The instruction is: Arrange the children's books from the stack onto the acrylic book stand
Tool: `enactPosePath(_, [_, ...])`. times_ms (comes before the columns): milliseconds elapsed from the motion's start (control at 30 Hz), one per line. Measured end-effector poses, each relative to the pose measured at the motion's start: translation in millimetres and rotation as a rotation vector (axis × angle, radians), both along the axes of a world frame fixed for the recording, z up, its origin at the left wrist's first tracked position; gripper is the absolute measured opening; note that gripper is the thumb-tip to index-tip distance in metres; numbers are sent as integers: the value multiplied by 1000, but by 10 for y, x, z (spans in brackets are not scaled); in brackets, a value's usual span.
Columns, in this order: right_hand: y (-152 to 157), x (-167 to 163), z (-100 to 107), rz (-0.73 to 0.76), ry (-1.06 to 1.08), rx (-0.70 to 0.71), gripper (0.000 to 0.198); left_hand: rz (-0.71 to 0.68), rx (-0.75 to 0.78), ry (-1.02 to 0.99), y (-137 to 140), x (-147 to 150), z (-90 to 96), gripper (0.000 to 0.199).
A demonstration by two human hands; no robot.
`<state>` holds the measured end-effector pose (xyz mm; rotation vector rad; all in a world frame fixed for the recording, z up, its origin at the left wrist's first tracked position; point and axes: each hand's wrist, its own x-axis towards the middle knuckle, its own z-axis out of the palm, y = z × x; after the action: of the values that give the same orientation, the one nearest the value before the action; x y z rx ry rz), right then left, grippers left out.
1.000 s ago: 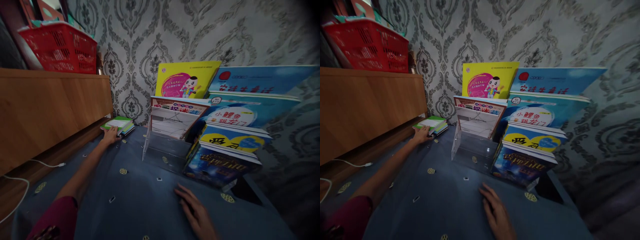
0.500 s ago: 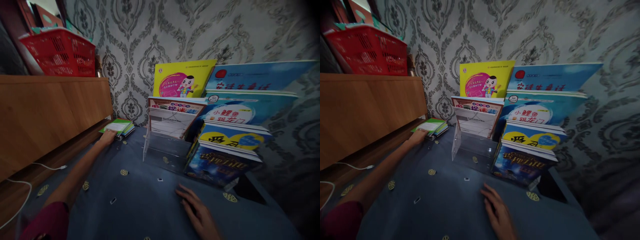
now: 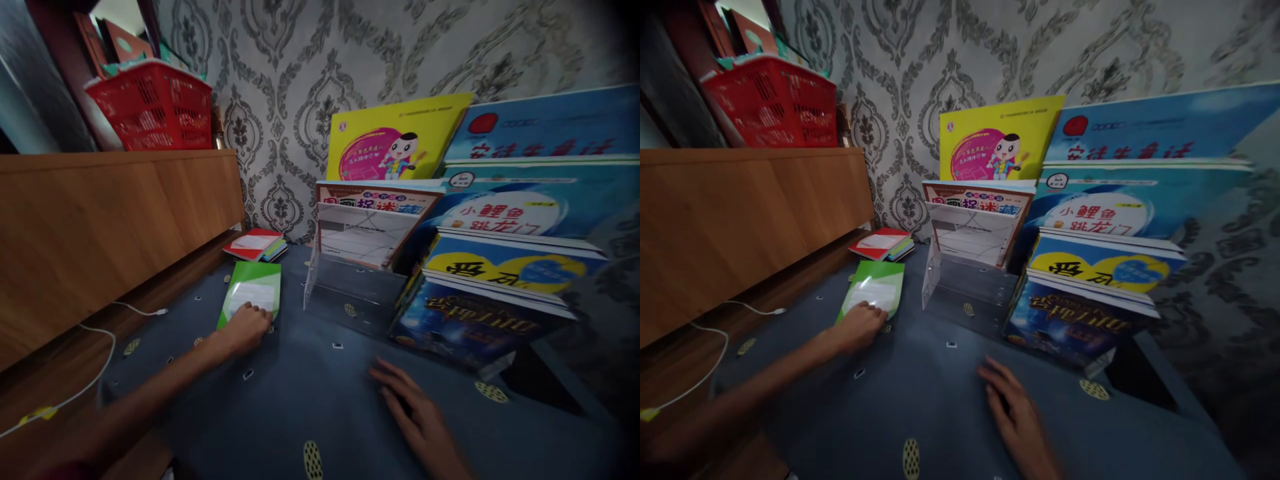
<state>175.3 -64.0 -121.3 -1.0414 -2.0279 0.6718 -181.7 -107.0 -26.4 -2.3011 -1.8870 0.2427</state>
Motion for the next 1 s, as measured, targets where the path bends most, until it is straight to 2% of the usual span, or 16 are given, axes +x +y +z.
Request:
enactPosePath(100, [-26, -1, 46, 2, -11, -11, 39, -128, -41, -59, -298, 269, -74, 15])
enactPosePath(200, [-51, -11, 88, 21, -24, -26, 40, -212, -90, -190, -370, 253, -69, 28])
enactPosePath(267, [-67, -18, 118, 33, -37, -34, 41, -92, -73, -261, -276, 85, -81, 31])
enactPosePath(333, [-82, -26, 143, 39, -44, -41, 41, 151, 37, -302, -129, -139, -149, 36])
enactPosePath(367, [-90, -30, 152, 38, -42, -41, 40, 225, 68, -303, -60, -246, -205, 43])
enactPosePath(433, [-104, -39, 166, 44, -35, -40, 40, 307, 80, -306, 37, -416, -346, 58])
enactPosePath(533, [-122, -57, 183, 56, -30, -30, 38, 335, 63, -309, 44, -527, -568, 70])
enactPosePath(633, [-140, -75, 207, 53, -21, -18, 35, 286, 95, -321, -63, -517, -732, 76])
enactPosePath(767, [-175, -88, 260, 57, -14, -25, 33, 179, 156, -325, -240, -384, -818, 76])
enactPosePath(867, [-206, -97, 299, 82, -24, 4, 32, 90, 174, -334, -347, -174, -814, 73])
enactPosePath(1000, [-256, -128, 299, 114, -45, 94, 32, -61, 190, -368, -427, 276, -800, 67])
